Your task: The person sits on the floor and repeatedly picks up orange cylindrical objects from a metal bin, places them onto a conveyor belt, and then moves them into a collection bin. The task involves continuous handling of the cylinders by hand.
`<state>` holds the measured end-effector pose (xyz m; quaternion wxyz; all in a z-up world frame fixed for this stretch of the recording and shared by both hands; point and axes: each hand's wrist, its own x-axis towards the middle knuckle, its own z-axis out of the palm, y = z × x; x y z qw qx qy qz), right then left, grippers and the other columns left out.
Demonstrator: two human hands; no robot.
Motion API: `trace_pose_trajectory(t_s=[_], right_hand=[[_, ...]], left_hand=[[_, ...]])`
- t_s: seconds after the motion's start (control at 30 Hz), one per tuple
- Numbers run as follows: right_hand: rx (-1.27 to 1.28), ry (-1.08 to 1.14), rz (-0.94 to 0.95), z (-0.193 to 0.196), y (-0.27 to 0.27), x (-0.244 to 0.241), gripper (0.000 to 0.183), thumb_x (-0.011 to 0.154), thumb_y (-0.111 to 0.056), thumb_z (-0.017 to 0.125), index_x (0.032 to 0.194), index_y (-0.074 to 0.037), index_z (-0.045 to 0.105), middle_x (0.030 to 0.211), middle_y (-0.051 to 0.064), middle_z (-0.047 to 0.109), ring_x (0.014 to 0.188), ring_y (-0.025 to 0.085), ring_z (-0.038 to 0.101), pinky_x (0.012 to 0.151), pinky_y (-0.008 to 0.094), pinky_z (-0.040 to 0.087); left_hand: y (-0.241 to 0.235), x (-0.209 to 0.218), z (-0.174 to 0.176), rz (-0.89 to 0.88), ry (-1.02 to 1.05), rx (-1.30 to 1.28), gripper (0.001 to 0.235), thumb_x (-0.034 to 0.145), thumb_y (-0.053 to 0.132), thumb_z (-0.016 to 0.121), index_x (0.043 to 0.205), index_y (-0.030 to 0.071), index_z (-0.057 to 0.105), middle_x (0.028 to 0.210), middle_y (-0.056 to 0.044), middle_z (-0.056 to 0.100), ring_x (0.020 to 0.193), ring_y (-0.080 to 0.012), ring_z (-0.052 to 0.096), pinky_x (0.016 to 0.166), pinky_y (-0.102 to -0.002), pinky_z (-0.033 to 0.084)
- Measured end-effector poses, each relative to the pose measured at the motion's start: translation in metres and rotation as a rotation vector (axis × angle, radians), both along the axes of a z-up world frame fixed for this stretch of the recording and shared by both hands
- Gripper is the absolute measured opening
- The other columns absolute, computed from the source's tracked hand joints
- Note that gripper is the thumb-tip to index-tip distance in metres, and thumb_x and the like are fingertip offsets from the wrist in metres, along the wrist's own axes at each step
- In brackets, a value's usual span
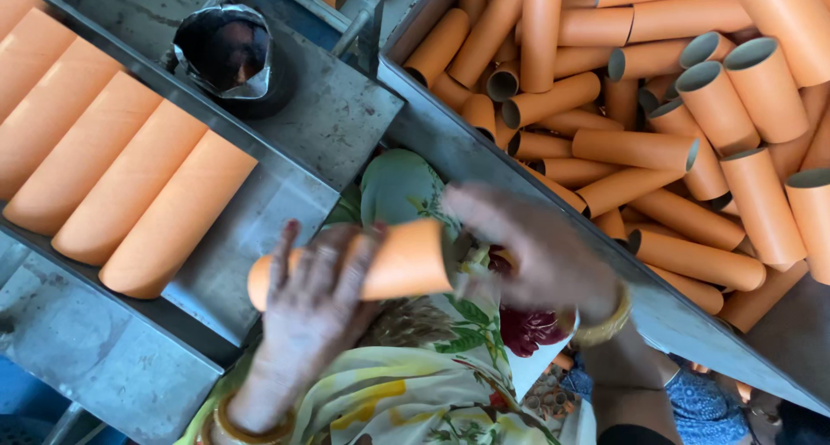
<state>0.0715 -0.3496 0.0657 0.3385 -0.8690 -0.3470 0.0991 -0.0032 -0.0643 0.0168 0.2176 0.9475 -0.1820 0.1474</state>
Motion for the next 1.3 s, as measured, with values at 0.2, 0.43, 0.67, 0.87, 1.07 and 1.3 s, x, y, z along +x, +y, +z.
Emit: trace_pose_trajectory(t_s=[0.2,0.43,0.67,0.87,1.07,1.3], right_hand=[[-0.728,-0.381,-0.697,-0.054,-0.169,0.069,0.067,0.096,-0.048,0.074,0.147,-0.008,0.058,0.149,0.022,0.053,0.130,0.042,0.056,0.100,0.055,0.050],[-0.759,-0.078,-0.975,-0.130,-0.325,0.073,0.055,0.088,-0.046,0.080,0.128,-0.010,0.070,0.120,0.025,0.068,0.111,0.044,0.065,0.094,0.054,0.050],[-0.494,-0.308,-0.880,-0.128,-0.268,0.080,0.010,0.095,-0.015,0.071,0.104,-0.016,0.074,0.100,0.011,0.074,0.092,0.032,0.069,0.088,0.045,0.053],[-0.527,-0.748,-0.709,-0.050,-0.168,0.079,0.017,0.097,-0.003,0.069,0.109,-0.015,0.071,0.098,0.008,0.071,0.091,0.028,0.061,0.105,0.045,0.045],[-0.158,-0.813,-0.547,0.029,-0.062,0.027,0.016,0.104,0.001,0.064,0.114,-0.011,0.067,0.099,0.004,0.066,0.102,0.023,0.059,0.114,0.039,0.044],[0.313,-0.374,0.265,0.037,0.046,0.015,0.021,0.096,-0.007,0.071,0.115,-0.016,0.068,0.099,0.000,0.069,0.098,0.020,0.068,0.108,0.050,0.050]], left_hand=[[0.053,-0.003,-0.015,0.329,0.120,0.076,0.091,0.071,0.036,0.083,0.152,0.010,0.049,0.127,-0.014,0.063,0.115,-0.0299,0.062,0.118,-0.056,0.035],[0.075,-0.005,-0.037,0.497,0.157,0.194,0.079,0.086,0.039,0.080,0.156,0.013,0.052,0.140,-0.012,0.059,0.132,-0.0288,0.057,0.121,-0.056,0.032],[0.077,0.001,-0.045,0.501,0.166,0.180,0.072,0.085,0.037,0.077,0.149,0.013,0.055,0.151,-0.012,0.054,0.143,-0.0315,0.049,0.121,-0.057,0.030],[0.066,0.001,-0.030,0.409,0.158,-0.007,0.072,0.083,0.036,0.080,0.145,0.011,0.054,0.149,-0.015,0.053,0.140,-0.0332,0.050,0.121,-0.058,0.029],[0.037,0.006,-0.006,0.196,0.034,-0.184,0.080,0.079,0.034,0.084,0.147,0.010,0.049,0.149,-0.018,0.052,0.139,-0.0352,0.049,0.118,-0.058,0.034],[0.012,0.010,0.004,-0.001,-0.036,-0.304,0.089,0.074,0.033,0.087,0.148,0.009,0.042,0.141,-0.021,0.054,0.132,-0.0397,0.053,0.116,-0.058,0.035]])
